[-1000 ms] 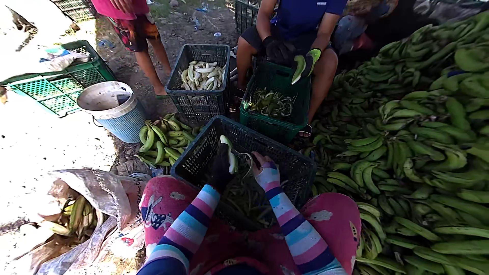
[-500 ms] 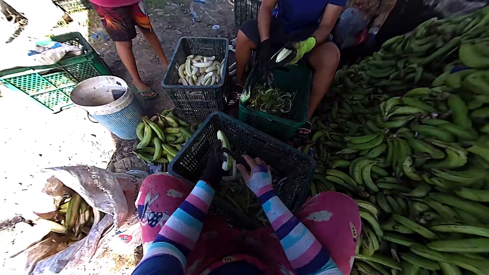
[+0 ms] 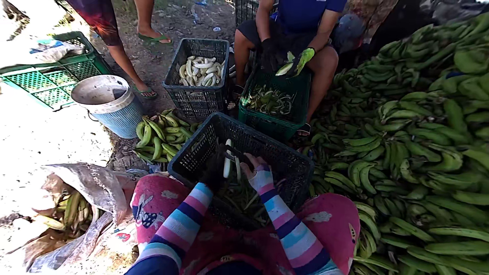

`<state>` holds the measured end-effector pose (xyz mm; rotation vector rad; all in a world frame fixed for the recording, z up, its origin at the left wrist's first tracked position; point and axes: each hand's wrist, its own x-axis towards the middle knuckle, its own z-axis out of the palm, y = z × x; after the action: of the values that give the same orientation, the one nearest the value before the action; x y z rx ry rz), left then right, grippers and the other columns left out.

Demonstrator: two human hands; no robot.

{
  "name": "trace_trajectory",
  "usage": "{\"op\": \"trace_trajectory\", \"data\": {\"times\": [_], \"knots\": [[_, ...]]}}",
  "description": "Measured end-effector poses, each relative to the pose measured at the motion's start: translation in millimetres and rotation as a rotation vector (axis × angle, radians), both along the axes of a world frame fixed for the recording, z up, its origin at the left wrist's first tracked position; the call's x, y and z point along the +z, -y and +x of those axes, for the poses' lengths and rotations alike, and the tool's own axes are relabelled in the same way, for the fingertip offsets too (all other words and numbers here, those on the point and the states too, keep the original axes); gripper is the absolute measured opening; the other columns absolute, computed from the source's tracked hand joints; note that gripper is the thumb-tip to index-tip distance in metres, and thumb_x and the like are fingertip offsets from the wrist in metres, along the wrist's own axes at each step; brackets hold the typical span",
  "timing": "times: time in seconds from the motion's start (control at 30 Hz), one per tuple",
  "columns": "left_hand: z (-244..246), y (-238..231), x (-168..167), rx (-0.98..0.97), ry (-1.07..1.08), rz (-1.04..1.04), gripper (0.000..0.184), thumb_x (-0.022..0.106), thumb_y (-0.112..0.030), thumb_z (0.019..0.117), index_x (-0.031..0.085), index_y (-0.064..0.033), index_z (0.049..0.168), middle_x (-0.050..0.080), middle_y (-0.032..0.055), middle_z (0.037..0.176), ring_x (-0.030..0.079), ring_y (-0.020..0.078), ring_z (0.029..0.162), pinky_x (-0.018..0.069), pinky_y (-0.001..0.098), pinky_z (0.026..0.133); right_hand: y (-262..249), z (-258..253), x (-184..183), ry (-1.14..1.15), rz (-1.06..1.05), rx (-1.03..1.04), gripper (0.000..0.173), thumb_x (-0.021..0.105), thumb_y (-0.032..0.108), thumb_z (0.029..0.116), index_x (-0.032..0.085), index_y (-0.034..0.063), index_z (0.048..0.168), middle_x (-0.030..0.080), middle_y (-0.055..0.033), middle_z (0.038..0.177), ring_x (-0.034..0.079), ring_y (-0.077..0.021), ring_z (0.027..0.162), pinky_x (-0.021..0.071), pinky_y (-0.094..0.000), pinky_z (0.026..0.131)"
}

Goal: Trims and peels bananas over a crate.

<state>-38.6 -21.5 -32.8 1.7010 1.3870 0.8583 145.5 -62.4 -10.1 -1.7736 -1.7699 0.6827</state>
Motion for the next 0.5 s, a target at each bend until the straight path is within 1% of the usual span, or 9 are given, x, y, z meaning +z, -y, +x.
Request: {"op": "trace_trajectory", "data": {"times": [0.03,0.07,0.13,0.17,0.27,0.37,0.43,0.47,0.5], "knots": [[-8.8,0.4,-1.5,0.036,0.043,-0.069,0.054,0.053,-0.022,0.1020,0.040,0.0051,0.147,0.054,0.0266,0.139,0.057,0.0281,0.126,0.0466,0.0437,0.108,8.4,-8.2,-3.4,0.056,0.058,0.045,0.055,0.060,0.056,0.0970,0.065,0.0244,0.141,0.069,-0.0198,0.120,0.064,-0.0383,0.114,0.0437,-0.0597,0.102],[-13.2,1.5,1.9,0.093,0.141,-0.162,0.053,0.057,-0.010,0.1000,0.038,0.0069,0.147,0.053,0.0254,0.138,0.058,0.0225,0.122,0.0483,0.0363,0.104,15.6,-14.7,-6.3,0.097,0.137,0.074,0.055,0.060,0.057,0.0961,0.067,0.0242,0.140,0.070,-0.0204,0.117,0.064,-0.0402,0.110,0.0440,-0.0609,0.099],[-15.6,-2.7,4.1,0.206,0.350,-0.272,0.034,0.048,0.002,0.1024,0.044,0.0119,0.134,0.057,0.0219,0.116,0.060,0.0152,0.096,0.0532,0.0278,0.084,23.9,-22.7,-10.1,0.162,0.267,0.080,0.054,0.060,0.058,0.0950,0.069,0.0240,0.136,0.070,-0.0216,0.113,0.065,-0.0429,0.104,0.0452,-0.0623,0.095],[-14.8,-4.5,5.5,0.227,0.388,-0.289,0.030,0.048,0.001,0.1033,0.047,0.0109,0.132,0.058,0.0207,0.114,0.060,0.0150,0.095,0.0530,0.0280,0.083,25.0,-24.2,-9.8,0.173,0.290,0.067,0.054,0.060,0.058,0.0951,0.070,0.0232,0.136,0.070,-0.0223,0.112,0.065,-0.0437,0.104,0.0453,-0.0626,0.095],[-13.0,-16.0,-24.4,0.150,0.413,-0.164,0.045,0.050,-0.016,0.1055,0.044,0.0001,0.147,0.054,0.0197,0.141,0.056,0.0204,0.125,0.0470,0.0367,0.105,22.9,-22.8,-2.8,0.167,0.254,0.025,0.055,0.057,0.059,0.0962,0.069,0.0238,0.137,0.070,-0.0217,0.111,0.065,-0.0419,0.102,0.0457,-0.0607,0.094],[-7.8,-8.1,-1.8,0.100,0.464,-0.179,0.051,0.052,-0.016,0.1026,0.041,0.0003,0.150,0.051,0.0170,0.146,0.055,0.0170,0.127,0.0467,0.0349,0.106,20.0,-18.7,2.6,0.152,0.238,0.009,0.055,0.057,0.059,0.0961,0.070,0.0236,0.136,0.070,-0.0222,0.112,0.066,-0.0415,0.104,0.0458,-0.0598,0.095],[12.2,4.9,65.3,0.273,0.607,-0.375,0.033,0.037,-0.013,0.1102,0.046,-0.0018,0.140,0.059,0.0096,0.120,0.058,0.0086,0.099,0.0500,0.0262,0.088,17.3,-15.5,4.4,0.145,0.253,0.006,0.054,0.058,0.058,0.0957,0.071,0.0221,0.134,0.071,-0.0229,0.113,0.066,-0.0417,0.104,0.0466,-0.0596,0.095],[21.7,4.5,87.4,0.365,0.661,-0.429,0.029,0.031,-0.019,0.1118,0.049,-0.0056,0.129,0.060,0.0043,0.101,0.059,0.0038,0.082,0.0524,0.0204,0.074,16.5,-14.4,4.4,0.143,0.256,0.011,0.054,0.058,0.058,0.0955,0.071,0.0220,0.134,0.070,-0.0229,0.113,0.066,-0.0417,0.105,0.0467,-0.0595,0.094],[25.1,1.9,94.8,0.393,0.726,-0.462,0.031,0.027,-0.024,0.1125,0.050,-0.0075,0.126,0.057,0.0026,0.093,0.058,0.0035,0.075,0.0521,0.0198,0.069,15.9,-13.4,4.3,0.138,0.260,0.015,0.054,0.058,0.058,0.0954,0.071,0.0218,0.134,0.070,-0.0232,0.112,0.066,-0.0419,0.104,0.0469,-0.0596,0.094]]}}
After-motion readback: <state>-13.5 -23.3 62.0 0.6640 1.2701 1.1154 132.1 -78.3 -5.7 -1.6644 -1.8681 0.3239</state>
